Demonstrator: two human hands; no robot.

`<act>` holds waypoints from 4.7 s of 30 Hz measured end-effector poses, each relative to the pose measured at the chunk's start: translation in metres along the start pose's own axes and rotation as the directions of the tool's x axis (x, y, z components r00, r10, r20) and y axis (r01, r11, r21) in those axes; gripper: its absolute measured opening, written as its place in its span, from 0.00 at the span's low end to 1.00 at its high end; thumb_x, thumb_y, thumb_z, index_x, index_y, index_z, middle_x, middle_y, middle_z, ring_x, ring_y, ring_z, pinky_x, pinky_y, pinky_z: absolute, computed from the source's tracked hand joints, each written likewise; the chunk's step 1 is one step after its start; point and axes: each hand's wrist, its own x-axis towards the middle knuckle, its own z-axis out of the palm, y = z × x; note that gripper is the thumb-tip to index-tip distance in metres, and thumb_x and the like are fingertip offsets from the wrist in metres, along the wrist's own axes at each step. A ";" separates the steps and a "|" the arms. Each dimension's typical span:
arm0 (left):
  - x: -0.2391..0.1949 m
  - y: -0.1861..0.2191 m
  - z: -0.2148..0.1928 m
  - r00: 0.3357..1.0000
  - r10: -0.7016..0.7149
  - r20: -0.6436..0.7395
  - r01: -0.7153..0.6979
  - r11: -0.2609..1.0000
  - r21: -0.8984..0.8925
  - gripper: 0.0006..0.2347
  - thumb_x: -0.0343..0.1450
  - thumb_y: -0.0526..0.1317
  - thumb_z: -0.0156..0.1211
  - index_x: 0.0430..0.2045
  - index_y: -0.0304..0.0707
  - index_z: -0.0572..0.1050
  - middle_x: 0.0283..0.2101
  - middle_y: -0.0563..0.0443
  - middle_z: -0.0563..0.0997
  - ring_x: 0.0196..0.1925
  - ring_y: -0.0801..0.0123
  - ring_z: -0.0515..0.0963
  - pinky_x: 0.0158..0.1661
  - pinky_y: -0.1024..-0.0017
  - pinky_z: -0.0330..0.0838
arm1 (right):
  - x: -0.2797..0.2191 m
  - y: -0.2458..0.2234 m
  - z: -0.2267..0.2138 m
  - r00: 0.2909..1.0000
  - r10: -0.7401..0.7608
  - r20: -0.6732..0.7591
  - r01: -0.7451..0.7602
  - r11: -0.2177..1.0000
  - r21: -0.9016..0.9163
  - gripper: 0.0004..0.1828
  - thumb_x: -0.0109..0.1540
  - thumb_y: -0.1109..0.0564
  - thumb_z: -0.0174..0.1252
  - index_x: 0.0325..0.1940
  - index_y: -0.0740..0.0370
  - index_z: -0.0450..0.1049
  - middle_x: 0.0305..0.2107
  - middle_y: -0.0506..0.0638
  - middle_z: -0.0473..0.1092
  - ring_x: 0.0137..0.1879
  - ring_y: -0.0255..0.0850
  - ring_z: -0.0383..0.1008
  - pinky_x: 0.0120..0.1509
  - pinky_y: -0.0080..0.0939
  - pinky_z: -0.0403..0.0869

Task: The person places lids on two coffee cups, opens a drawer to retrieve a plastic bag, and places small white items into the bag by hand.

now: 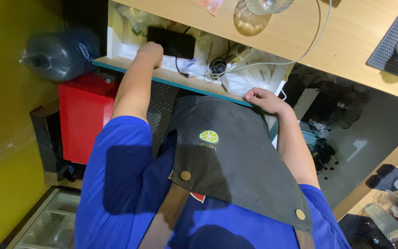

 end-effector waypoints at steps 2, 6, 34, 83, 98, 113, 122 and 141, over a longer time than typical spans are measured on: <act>-0.008 0.002 -0.007 0.997 0.061 -0.053 -0.059 0.998 0.037 0.06 0.64 0.34 0.67 0.32 0.39 0.86 0.43 0.36 0.85 0.47 0.46 0.84 0.48 0.56 0.78 | 0.001 0.001 0.001 1.000 -0.015 0.007 0.015 0.999 0.046 0.14 0.69 0.48 0.56 0.45 0.61 0.75 0.38 0.43 0.73 0.47 0.30 0.68 0.55 0.33 0.70; -0.047 0.010 -0.039 0.990 0.137 -0.033 -0.138 0.990 -0.028 0.08 0.62 0.34 0.62 0.31 0.39 0.84 0.41 0.36 0.84 0.45 0.44 0.82 0.47 0.56 0.77 | -0.002 -0.002 0.003 1.000 -0.024 0.003 0.024 0.999 0.043 0.13 0.68 0.48 0.57 0.45 0.60 0.75 0.39 0.42 0.74 0.47 0.29 0.69 0.56 0.32 0.70; -0.249 0.248 -0.063 0.518 0.765 -0.383 -0.388 -0.190 -0.902 0.14 0.70 0.29 0.66 0.51 0.31 0.77 0.49 0.49 0.82 0.54 0.70 0.80 0.58 0.67 0.74 | -0.056 -0.143 0.022 0.682 -0.658 -0.319 0.550 0.173 0.817 0.30 0.66 0.50 0.68 0.69 0.50 0.62 0.57 0.51 0.70 0.60 0.43 0.76 0.63 0.46 0.77; -0.204 0.580 0.039 0.411 0.701 -0.583 -0.908 0.254 -0.334 0.07 0.68 0.31 0.66 0.24 0.33 0.72 0.29 0.50 0.71 0.31 0.74 0.71 0.33 0.75 0.65 | -0.293 0.199 -0.107 0.375 -0.545 -0.750 0.731 0.672 -0.123 0.05 0.61 0.65 0.59 0.31 0.64 0.70 0.29 0.47 0.71 0.35 0.31 0.68 0.40 0.33 0.70; -0.194 0.593 0.007 0.694 0.669 -0.267 -0.353 -0.007 -0.936 0.06 0.71 0.34 0.53 0.40 0.35 0.71 0.30 0.48 0.78 0.29 0.67 0.80 0.31 0.72 0.72 | -0.225 0.193 -0.104 0.324 -0.442 -0.836 0.798 0.603 -0.010 0.13 0.58 0.68 0.56 0.45 0.62 0.65 0.35 0.44 0.66 0.41 0.30 0.68 0.44 0.30 0.71; -0.113 0.534 -0.044 0.675 0.639 -0.368 -0.359 -0.151 -0.921 0.10 0.71 0.30 0.52 0.46 0.37 0.68 0.36 0.51 0.77 0.33 0.73 0.76 0.31 0.75 0.68 | -0.221 0.129 -0.063 0.483 -0.230 -0.845 0.686 0.700 0.201 0.08 0.60 0.66 0.63 0.33 0.61 0.70 0.23 0.43 0.67 0.26 0.28 0.64 0.27 0.30 0.62; -0.202 0.535 -0.113 0.148 0.989 -0.004 -0.868 0.132 0.479 0.09 0.68 0.43 0.68 0.41 0.57 0.78 0.37 0.46 0.78 0.32 0.55 0.80 0.36 0.60 0.74 | -0.165 0.122 -0.073 0.306 -0.042 -0.951 0.571 0.808 0.148 0.08 0.61 0.60 0.57 0.31 0.59 0.64 0.20 0.46 0.64 0.24 0.33 0.64 0.25 0.37 0.63; -0.135 0.528 -0.153 0.563 0.825 -0.044 -0.672 0.488 0.556 0.17 0.67 0.47 0.65 0.47 0.44 0.74 0.37 0.42 0.84 0.40 0.49 0.84 0.39 0.55 0.77 | -0.199 -0.038 -0.108 0.687 -0.059 -0.724 -0.527 0.645 -0.553 0.37 0.50 0.42 0.75 0.55 0.63 0.72 0.48 0.61 0.70 0.49 0.56 0.78 0.50 0.53 0.77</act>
